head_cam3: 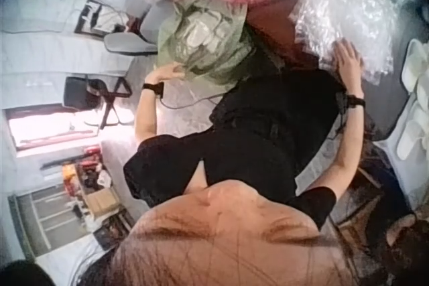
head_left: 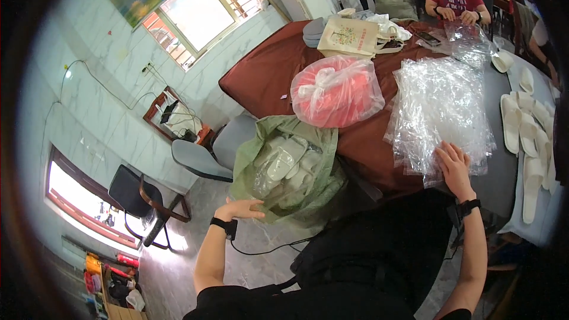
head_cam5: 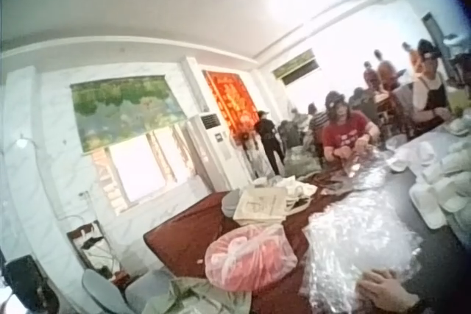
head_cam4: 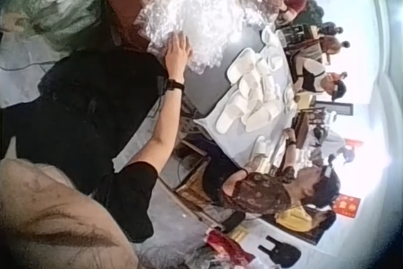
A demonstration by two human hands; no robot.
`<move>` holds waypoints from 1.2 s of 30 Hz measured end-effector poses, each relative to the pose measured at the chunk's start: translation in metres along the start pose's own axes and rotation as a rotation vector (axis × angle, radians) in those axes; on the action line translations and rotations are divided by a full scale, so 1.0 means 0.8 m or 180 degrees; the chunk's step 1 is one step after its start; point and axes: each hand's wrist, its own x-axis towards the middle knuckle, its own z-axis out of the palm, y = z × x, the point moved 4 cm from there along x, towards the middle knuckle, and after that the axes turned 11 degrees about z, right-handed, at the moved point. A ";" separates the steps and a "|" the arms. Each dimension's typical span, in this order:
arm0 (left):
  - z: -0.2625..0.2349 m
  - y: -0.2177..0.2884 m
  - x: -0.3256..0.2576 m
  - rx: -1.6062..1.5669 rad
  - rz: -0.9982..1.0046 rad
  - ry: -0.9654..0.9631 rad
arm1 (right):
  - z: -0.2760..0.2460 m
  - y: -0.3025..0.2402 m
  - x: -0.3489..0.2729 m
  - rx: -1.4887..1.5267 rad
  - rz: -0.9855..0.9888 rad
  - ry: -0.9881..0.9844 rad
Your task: Packing pairs of white slippers into clear plastic bags for shipping or storage.
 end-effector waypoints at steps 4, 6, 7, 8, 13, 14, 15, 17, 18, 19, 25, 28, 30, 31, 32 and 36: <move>0.028 -0.053 0.006 0.0148 0.0850 -0.0042 | -0.003 -0.004 0.004 0.0069 0.0004 -0.0030; 0.042 -0.024 0.001 0.0862 0.0741 0.0270 | -0.004 0.005 0.000 0.0022 0.0025 0.0006; 0.041 -0.009 -0.006 0.1558 0.0573 0.0584 | 0.000 0.006 -0.001 0.0051 0.0041 -0.0042; 0.048 -0.034 0.013 0.1568 0.0586 0.0573 | 0.004 0.008 -0.001 0.0080 0.0056 -0.0091; -0.005 -0.089 -0.025 0.0465 0.1108 0.2445 | 0.003 0.002 0.004 0.0114 0.0059 -0.0092; -0.025 -0.094 -0.052 0.0585 0.0936 0.2718 | 0.002 -0.001 0.003 0.0107 0.0048 -0.0136; -0.051 -0.076 -0.075 0.0720 0.0992 0.3009 | 0.002 0.005 0.001 0.0067 0.0078 -0.0134; -0.079 -0.089 -0.123 0.1426 0.0930 0.3118 | 0.000 0.006 0.004 0.0095 -0.0007 -0.0144; -0.082 -0.111 -0.124 0.1094 0.0527 0.2919 | -0.001 0.007 0.007 0.0064 0.0000 -0.0124; -0.083 -0.113 -0.120 0.1223 0.0419 0.2828 | -0.002 0.011 0.006 0.0004 0.0036 -0.0271; -0.069 -0.047 -0.100 0.1242 -0.0340 0.2017 | -0.011 -0.006 0.009 -0.0361 -0.0068 -0.0431; -0.069 0.023 -0.087 0.1416 -0.0038 0.2149 | -0.030 -0.015 0.007 -0.0528 -0.0310 0.0007; -0.071 0.098 -0.076 0.1619 0.0939 0.2599 | -0.044 -0.020 0.004 -0.0638 -0.0443 0.0254; -0.070 0.143 -0.069 0.1650 0.1421 0.2605 | -0.053 -0.024 0.000 -0.0711 -0.0614 0.0468; -0.068 0.176 -0.056 0.1638 0.1501 0.2617 | -0.058 -0.026 -0.001 -0.0776 -0.0577 0.0494; -0.041 0.331 -0.010 0.1644 0.3364 0.2328 | -0.085 -0.041 -0.011 -0.0519 -0.0657 0.1381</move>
